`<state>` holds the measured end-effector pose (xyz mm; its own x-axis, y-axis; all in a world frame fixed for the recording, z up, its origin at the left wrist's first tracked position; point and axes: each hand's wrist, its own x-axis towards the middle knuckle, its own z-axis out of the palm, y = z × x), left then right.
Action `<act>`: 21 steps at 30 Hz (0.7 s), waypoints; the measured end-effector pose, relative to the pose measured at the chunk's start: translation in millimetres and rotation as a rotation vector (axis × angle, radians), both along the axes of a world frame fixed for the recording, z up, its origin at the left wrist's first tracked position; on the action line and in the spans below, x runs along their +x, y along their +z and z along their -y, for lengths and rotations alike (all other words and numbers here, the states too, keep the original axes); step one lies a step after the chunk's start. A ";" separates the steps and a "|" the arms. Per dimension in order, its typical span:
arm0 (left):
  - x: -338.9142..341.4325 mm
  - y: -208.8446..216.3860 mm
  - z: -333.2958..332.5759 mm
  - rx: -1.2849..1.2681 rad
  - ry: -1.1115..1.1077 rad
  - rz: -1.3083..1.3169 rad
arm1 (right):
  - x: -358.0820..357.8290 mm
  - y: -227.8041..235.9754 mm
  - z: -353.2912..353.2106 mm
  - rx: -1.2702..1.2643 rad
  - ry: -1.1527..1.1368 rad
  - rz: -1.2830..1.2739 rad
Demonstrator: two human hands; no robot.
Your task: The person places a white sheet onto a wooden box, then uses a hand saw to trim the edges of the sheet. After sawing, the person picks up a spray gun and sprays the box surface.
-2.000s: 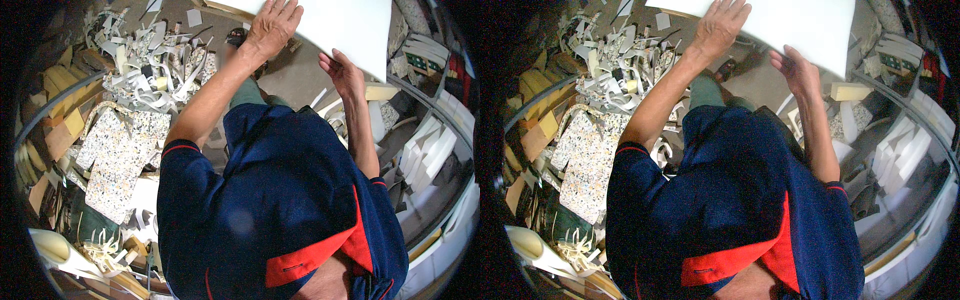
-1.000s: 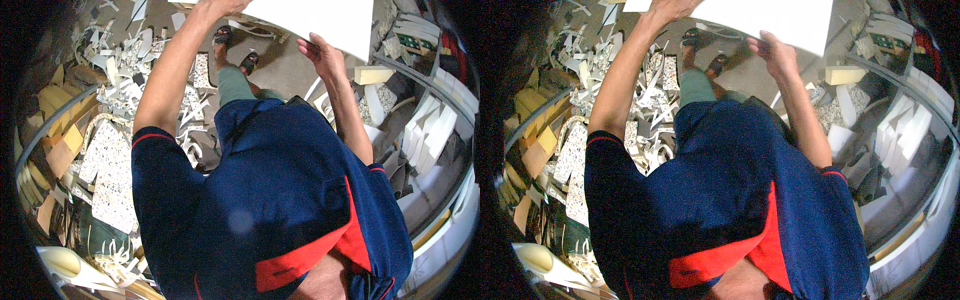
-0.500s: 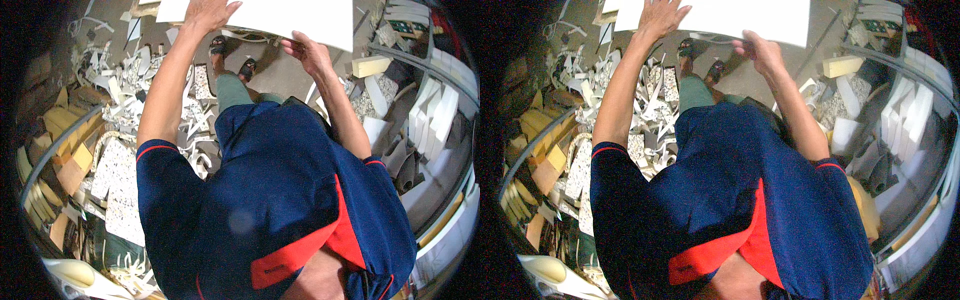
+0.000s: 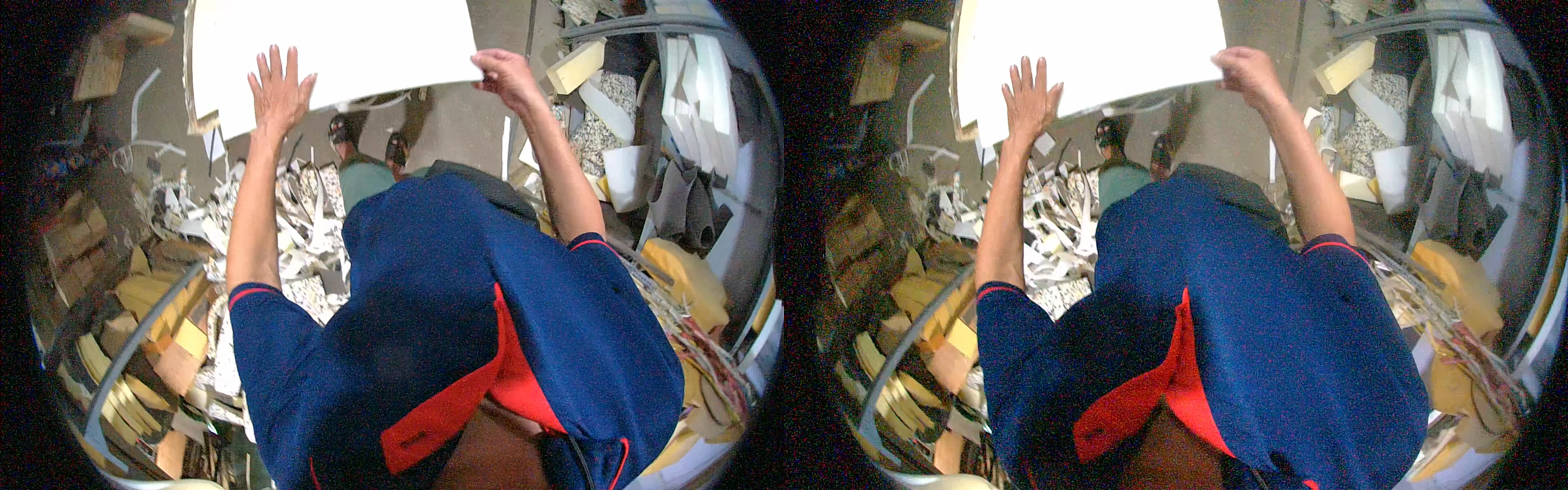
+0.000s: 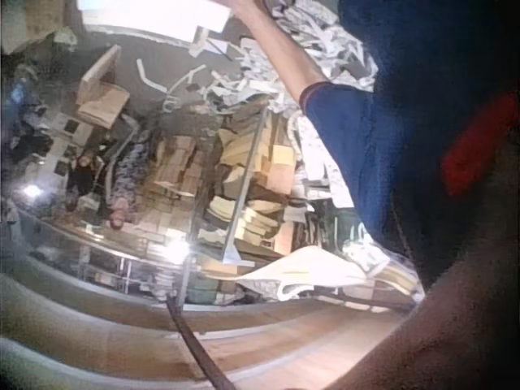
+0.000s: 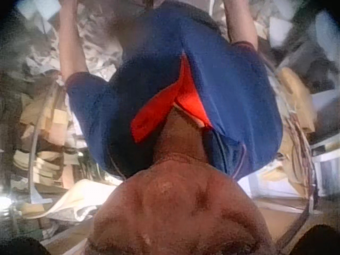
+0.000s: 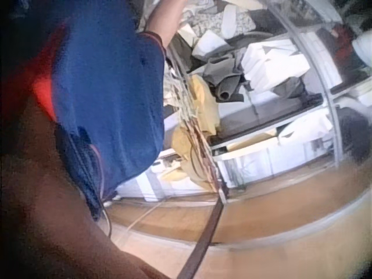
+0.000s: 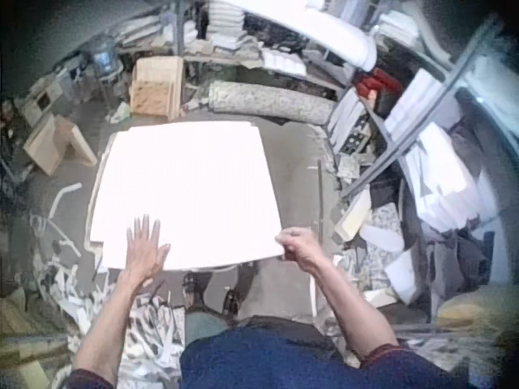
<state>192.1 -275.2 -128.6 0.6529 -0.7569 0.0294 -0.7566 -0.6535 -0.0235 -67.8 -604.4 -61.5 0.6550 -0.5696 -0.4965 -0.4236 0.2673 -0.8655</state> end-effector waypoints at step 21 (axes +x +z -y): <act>-17.5 7.2 -16.2 -0.414 0.376 -0.121 | -8.0 -24.6 -13.8 -0.585 -0.082 -0.212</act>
<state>174.6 -259.0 -121.4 0.8923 -0.4129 0.1826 -0.4515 -0.8145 0.3643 -75.8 -590.6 -86.1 0.5188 -0.8308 -0.2016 -0.6002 -0.1860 -0.7779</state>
